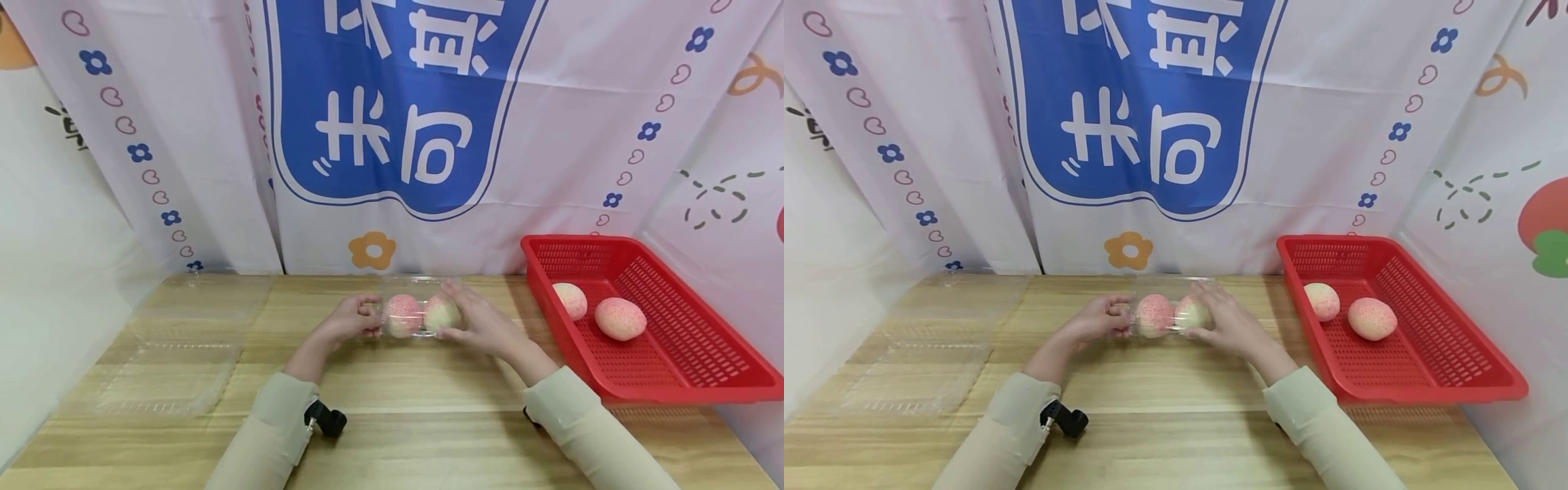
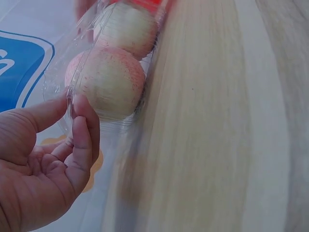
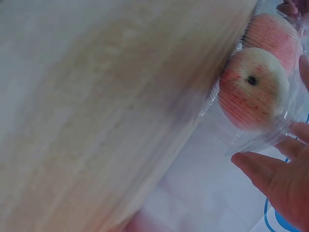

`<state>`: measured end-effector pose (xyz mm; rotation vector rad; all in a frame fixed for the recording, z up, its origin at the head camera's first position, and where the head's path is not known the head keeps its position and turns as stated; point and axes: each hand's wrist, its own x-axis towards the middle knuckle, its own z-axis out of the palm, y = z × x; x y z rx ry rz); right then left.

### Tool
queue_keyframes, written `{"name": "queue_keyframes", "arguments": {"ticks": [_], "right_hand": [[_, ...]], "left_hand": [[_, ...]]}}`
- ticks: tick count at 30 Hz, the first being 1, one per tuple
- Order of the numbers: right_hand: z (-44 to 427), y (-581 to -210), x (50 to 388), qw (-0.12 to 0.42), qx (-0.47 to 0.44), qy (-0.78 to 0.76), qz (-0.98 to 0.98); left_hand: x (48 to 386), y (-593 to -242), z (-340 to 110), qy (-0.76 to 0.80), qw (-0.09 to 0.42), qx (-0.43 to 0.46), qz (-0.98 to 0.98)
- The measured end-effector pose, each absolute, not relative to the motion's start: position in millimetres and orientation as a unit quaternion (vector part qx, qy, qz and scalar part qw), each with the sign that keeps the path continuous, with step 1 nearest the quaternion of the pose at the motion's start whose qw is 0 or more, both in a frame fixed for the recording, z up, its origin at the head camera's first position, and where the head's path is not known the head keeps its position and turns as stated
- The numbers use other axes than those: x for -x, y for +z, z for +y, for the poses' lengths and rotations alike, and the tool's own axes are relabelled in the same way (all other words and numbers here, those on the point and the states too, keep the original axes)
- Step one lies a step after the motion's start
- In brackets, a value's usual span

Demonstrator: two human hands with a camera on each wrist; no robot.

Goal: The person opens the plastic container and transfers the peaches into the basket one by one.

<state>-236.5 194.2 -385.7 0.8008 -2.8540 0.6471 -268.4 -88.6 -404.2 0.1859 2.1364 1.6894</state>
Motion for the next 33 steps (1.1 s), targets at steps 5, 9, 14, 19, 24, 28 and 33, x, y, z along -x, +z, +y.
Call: {"name": "queue_keyframes", "arguments": {"ticks": [5, 9, 14, 19, 24, 28, 33], "right_hand": [[193.5, -389.1, 237.9, 0.112, -0.287, 0.151, -0.939], [193.5, -390.7, 237.5, 0.160, -0.311, 0.107, -0.931], [192.3, -388.4, 235.7, 0.155, -0.313, 0.094, -0.932], [191.3, -381.8, 233.3, 0.130, -0.309, 0.090, -0.938], [192.3, -377.7, 233.6, 0.115, -0.318, 0.091, -0.937], [194.9, -373.2, 236.4, 0.091, -0.334, 0.090, -0.934], [201.7, -360.9, 241.6, 0.052, -0.353, 0.118, -0.927]], "left_hand": [[269.2, -403.6, -89.1, 0.605, 0.209, -0.072, 0.765], [268.6, -401.4, -90.4, 0.604, 0.213, -0.075, 0.764], [267.1, -399.9, -90.2, 0.604, 0.218, -0.080, 0.763], [265.7, -399.2, -89.5, 0.599, 0.220, -0.083, 0.766], [265.7, -399.2, -89.8, 0.601, 0.220, -0.086, 0.764], [265.5, -398.8, -89.7, 0.601, 0.220, -0.085, 0.764], [266.4, -397.7, -89.5, 0.604, 0.224, -0.081, 0.761]]}}
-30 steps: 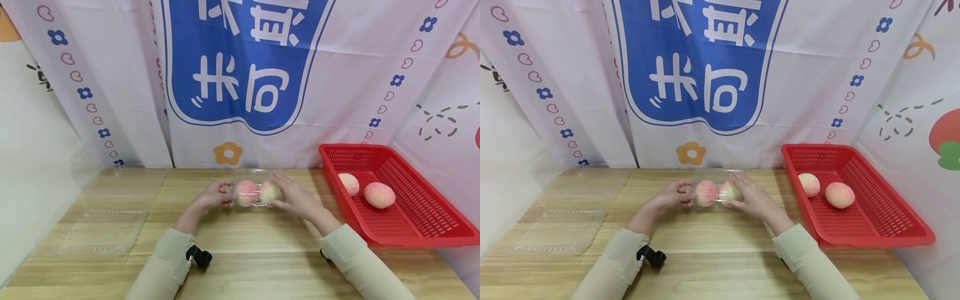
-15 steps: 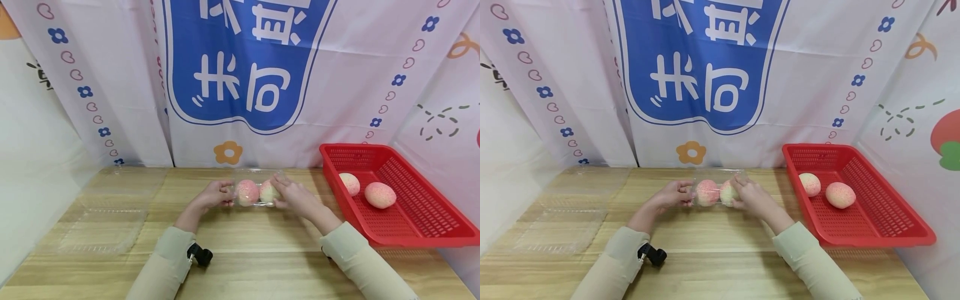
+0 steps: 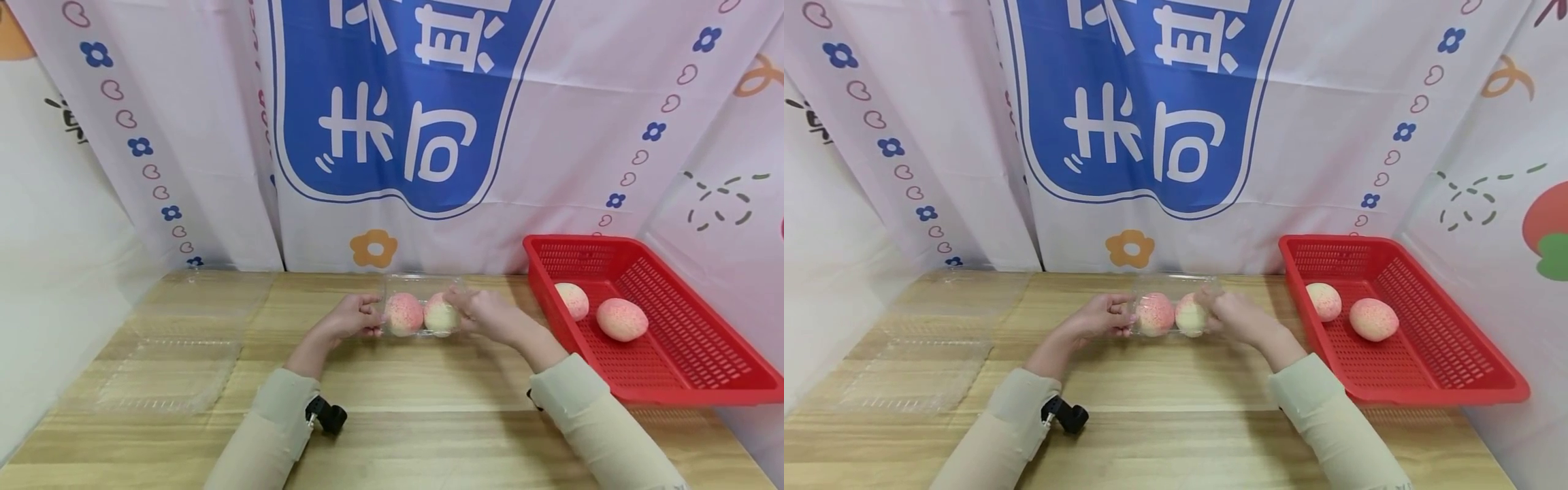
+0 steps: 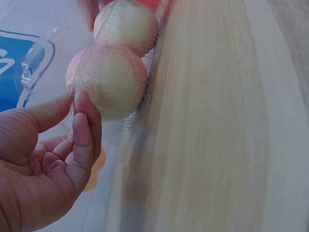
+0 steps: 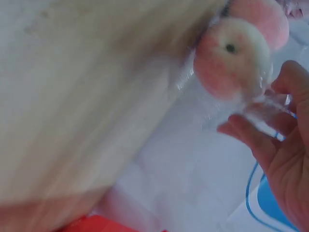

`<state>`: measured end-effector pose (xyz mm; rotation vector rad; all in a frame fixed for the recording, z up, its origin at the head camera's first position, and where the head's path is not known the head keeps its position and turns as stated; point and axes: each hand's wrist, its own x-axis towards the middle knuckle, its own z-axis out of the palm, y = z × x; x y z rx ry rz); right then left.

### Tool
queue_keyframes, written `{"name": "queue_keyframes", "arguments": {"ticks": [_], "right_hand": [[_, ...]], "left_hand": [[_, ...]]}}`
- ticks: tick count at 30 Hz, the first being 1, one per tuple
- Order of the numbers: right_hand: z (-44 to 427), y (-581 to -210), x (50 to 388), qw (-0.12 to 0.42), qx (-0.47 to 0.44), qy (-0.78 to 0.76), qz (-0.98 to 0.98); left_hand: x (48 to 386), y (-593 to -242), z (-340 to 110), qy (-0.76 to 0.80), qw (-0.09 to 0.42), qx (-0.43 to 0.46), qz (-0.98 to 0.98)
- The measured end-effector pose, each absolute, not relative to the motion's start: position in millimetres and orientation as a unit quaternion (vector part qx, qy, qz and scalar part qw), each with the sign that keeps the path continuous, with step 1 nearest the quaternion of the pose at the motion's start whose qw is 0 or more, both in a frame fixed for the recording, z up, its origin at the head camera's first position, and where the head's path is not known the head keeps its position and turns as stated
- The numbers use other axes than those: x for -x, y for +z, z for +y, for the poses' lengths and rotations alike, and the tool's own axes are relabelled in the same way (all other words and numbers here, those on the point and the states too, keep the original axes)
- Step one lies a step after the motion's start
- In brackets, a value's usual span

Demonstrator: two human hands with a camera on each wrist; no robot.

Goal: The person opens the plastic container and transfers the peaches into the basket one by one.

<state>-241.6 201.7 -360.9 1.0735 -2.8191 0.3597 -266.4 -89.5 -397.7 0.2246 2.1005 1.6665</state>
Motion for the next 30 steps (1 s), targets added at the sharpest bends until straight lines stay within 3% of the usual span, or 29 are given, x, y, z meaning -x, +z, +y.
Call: {"name": "queue_keyframes", "arguments": {"ticks": [12, 30], "right_hand": [[213.0, -352.3, 246.4, -0.007, -0.337, 0.171, -0.926], [220.0, -347.5, 249.1, 0.012, -0.333, 0.276, -0.902]], "left_hand": [[270.0, -396.1, -90.3, 0.602, 0.224, -0.066, 0.764], [282.8, -402.8, -90.0, 0.613, 0.222, -0.064, 0.756]]}}
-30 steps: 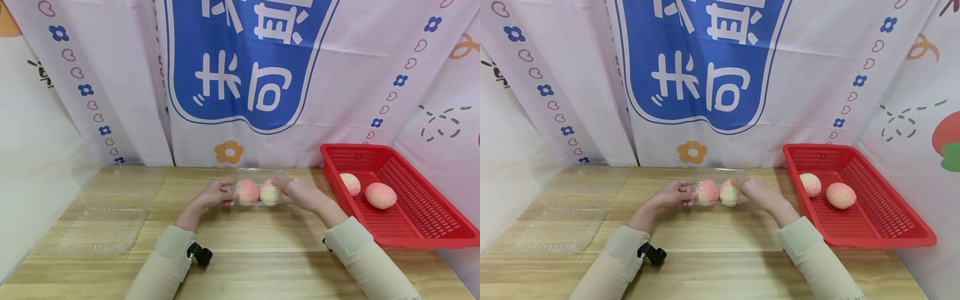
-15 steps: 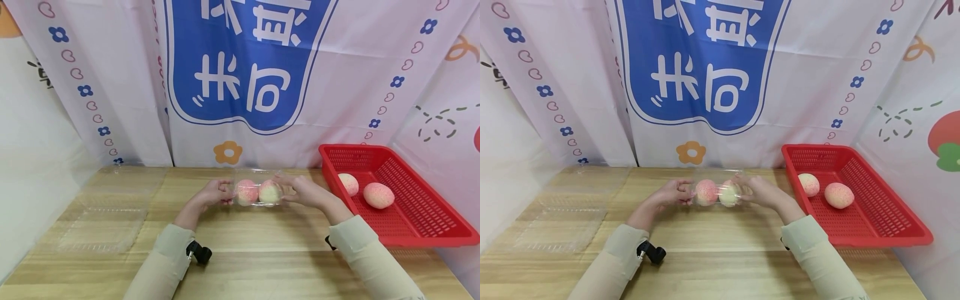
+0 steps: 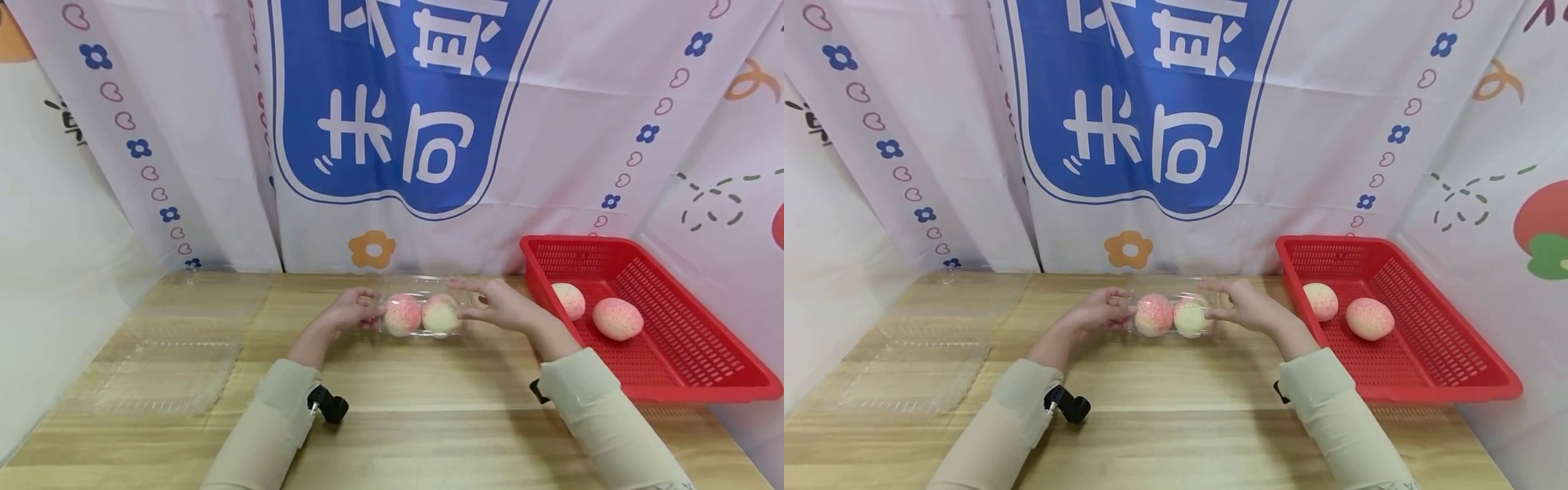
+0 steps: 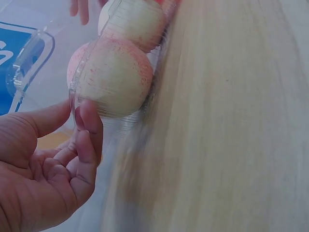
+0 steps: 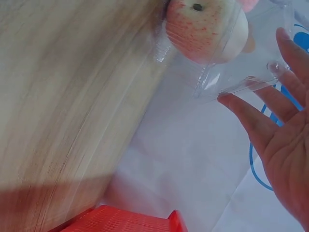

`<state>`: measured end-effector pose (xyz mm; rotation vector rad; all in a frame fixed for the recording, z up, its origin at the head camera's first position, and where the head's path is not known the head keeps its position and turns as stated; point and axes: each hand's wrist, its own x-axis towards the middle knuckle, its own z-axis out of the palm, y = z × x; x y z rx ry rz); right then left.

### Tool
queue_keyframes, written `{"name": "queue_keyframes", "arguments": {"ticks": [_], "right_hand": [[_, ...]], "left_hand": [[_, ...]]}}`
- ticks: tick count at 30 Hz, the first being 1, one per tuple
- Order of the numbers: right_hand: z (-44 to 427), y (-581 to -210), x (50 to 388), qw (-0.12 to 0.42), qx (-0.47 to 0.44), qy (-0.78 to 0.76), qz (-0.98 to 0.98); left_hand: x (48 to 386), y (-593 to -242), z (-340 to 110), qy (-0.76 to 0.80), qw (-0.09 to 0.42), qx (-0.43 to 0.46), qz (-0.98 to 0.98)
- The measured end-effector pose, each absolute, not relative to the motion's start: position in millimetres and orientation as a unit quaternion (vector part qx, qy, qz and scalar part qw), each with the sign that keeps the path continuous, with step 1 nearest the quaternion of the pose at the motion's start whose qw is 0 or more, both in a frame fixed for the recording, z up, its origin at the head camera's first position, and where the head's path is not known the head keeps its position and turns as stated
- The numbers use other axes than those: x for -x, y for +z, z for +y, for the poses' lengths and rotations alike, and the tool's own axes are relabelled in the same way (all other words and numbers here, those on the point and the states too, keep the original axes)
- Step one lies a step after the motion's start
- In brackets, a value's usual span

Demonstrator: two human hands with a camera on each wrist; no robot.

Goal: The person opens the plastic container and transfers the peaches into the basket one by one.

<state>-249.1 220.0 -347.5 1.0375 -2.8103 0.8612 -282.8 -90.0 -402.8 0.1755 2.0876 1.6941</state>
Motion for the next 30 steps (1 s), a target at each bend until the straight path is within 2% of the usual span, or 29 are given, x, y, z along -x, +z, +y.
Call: {"name": "queue_keyframes", "arguments": {"ticks": [5, 18, 30], "right_hand": [[220.9, -344.7, 251.0, -0.009, -0.310, 0.304, -0.901], [222.3, -337.1, 260.0, 0.007, -0.292, 0.328, -0.898], [224.1, -332.2, 272.2, -0.013, -0.228, 0.376, -0.898]], "left_hand": [[282.9, -401.7, -89.1, 0.609, 0.219, -0.063, 0.759], [282.5, -400.5, -89.5, 0.605, 0.220, -0.062, 0.763], [282.8, -399.6, -90.3, 0.610, 0.221, -0.066, 0.758]]}}
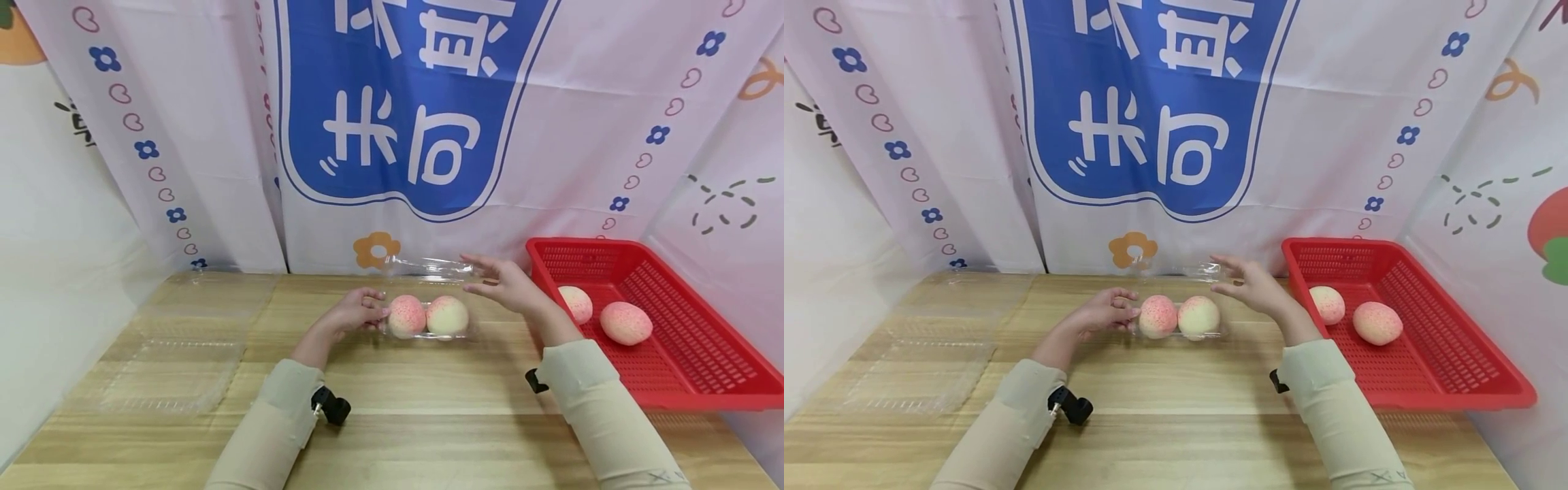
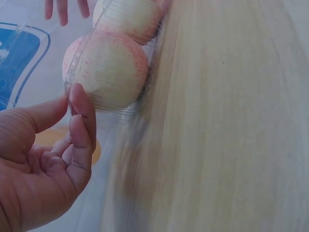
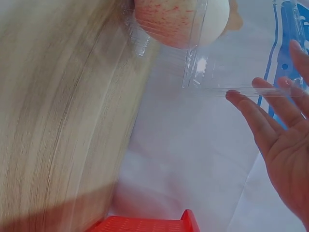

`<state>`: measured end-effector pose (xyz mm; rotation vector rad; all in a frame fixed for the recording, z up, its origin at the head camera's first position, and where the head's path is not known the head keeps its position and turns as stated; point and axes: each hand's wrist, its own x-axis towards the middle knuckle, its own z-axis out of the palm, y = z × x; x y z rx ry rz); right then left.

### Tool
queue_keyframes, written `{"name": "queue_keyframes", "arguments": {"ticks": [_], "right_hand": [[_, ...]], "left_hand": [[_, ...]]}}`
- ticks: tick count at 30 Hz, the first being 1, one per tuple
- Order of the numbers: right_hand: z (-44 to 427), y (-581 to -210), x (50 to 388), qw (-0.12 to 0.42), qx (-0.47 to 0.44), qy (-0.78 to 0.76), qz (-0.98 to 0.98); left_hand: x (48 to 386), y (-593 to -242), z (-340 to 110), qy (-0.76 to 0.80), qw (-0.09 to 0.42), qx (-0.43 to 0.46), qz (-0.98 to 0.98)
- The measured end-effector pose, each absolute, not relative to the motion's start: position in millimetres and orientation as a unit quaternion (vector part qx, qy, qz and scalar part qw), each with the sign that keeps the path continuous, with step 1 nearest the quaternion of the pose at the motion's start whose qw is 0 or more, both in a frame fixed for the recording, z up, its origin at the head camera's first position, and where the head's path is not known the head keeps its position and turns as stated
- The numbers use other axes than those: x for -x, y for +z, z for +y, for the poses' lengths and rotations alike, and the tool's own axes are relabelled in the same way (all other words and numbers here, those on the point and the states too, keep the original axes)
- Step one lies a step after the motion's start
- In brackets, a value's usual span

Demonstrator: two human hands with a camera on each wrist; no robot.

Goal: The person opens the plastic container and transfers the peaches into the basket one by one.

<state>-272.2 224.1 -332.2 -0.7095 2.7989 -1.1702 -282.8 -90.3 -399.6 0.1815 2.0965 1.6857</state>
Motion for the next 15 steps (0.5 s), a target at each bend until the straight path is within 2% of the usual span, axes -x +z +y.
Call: {"name": "queue_keyframes", "arguments": {"ticks": [7, 15], "right_hand": [[223.8, -330.5, 279.5, 0.028, 0.184, -0.420, 0.888], [223.4, -333.0, 290.4, 0.027, 0.180, -0.461, 0.869]], "left_hand": [[284.2, -400.5, -90.8, 0.610, 0.222, -0.069, 0.757], [283.4, -400.7, -90.6, 0.604, 0.220, -0.070, 0.763]]}}
